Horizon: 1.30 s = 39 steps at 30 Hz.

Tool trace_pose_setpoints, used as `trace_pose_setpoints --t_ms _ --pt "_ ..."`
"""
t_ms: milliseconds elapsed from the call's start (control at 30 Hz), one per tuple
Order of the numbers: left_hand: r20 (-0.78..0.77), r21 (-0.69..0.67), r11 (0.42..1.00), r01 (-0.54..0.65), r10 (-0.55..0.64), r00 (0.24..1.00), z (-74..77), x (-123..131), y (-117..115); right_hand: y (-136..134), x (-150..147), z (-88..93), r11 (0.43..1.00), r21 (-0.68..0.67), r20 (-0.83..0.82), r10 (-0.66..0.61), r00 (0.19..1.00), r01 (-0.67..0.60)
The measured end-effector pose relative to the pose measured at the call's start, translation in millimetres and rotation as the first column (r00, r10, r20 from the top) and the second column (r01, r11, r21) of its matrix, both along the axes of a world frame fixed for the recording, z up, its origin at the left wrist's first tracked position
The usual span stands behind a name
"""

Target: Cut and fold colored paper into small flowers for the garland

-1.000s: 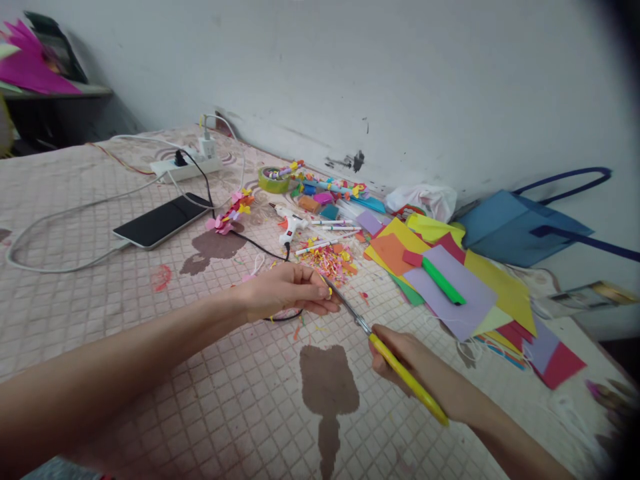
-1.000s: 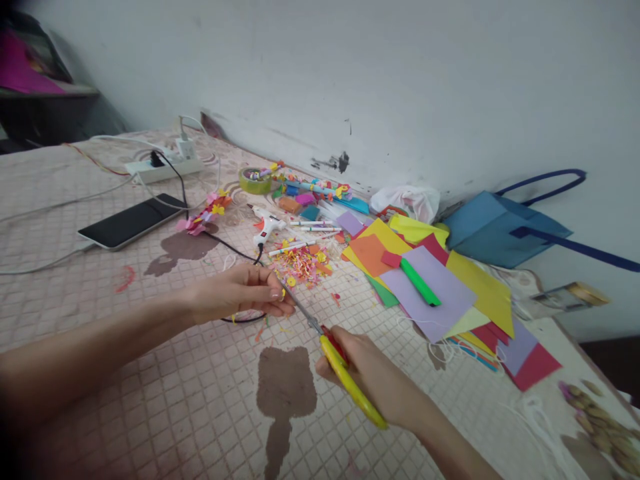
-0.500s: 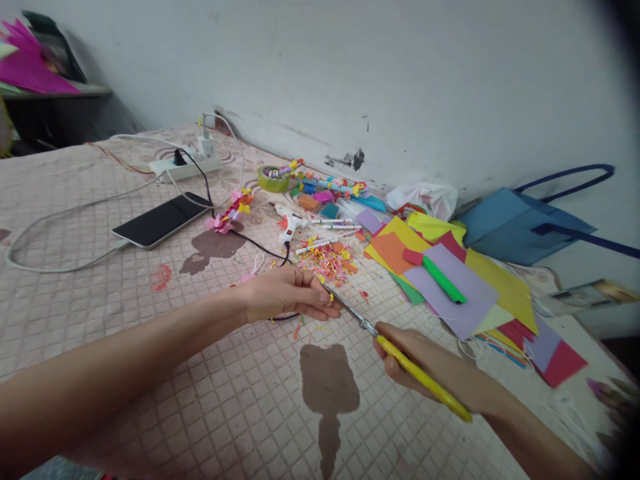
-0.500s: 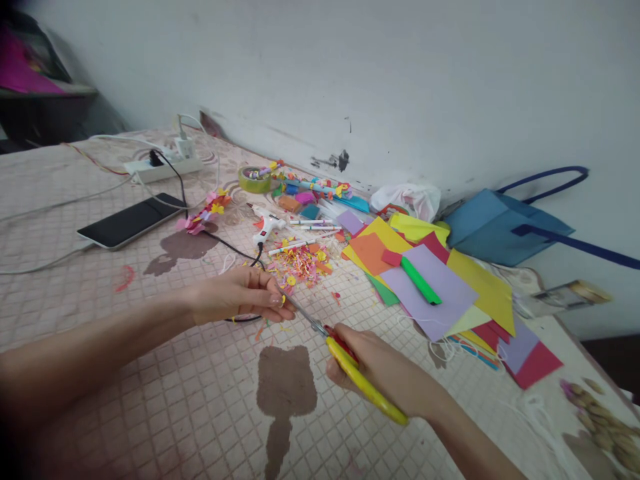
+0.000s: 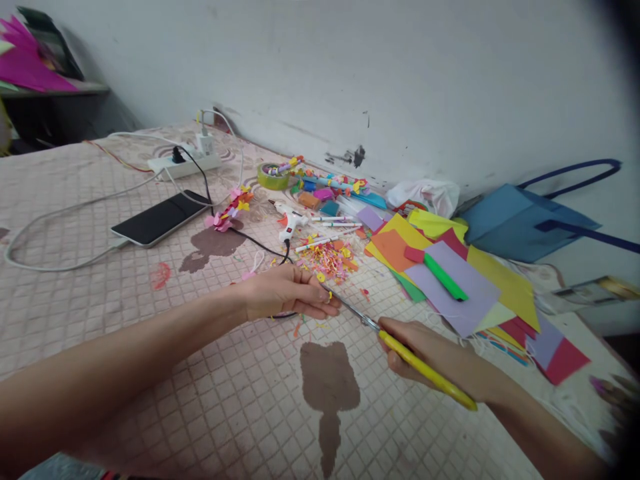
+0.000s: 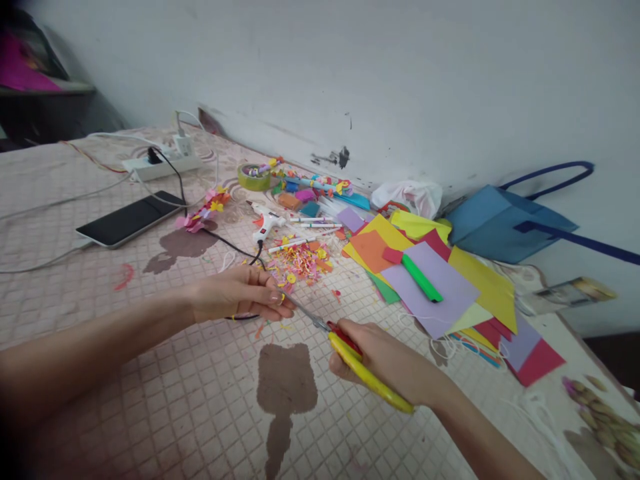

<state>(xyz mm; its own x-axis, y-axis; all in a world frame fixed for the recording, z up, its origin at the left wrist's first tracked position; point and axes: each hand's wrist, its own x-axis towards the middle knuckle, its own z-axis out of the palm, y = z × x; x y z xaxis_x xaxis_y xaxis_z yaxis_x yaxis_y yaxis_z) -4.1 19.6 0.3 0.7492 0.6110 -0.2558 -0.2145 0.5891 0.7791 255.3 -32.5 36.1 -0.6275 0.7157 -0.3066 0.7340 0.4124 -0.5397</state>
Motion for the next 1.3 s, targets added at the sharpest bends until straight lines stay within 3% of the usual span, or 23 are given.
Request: trace_pose_setpoints --t_ms 433,800,1033,1300 --pt "-0.031 -0.008 1.0 -0.009 0.009 0.999 -0.3 0 0 3 -10 13.6 0.989 -0.119 0.098 -0.072 0.993 0.083" --pt "-0.039 0.011 1.0 -0.025 0.025 0.999 -0.6 0 0 0 -14 14.7 0.982 -0.097 0.135 -0.147 0.98 0.16" --pt "-0.095 0.077 0.996 -0.035 0.043 0.995 0.1 -1 0 1 -8 10.0 0.996 -0.079 0.084 -0.029 0.996 0.036" --pt "-0.103 0.091 0.995 -0.029 0.038 0.994 -0.1 -1 1 4 -10 14.8 0.992 -0.112 0.07 -0.047 0.996 0.054"
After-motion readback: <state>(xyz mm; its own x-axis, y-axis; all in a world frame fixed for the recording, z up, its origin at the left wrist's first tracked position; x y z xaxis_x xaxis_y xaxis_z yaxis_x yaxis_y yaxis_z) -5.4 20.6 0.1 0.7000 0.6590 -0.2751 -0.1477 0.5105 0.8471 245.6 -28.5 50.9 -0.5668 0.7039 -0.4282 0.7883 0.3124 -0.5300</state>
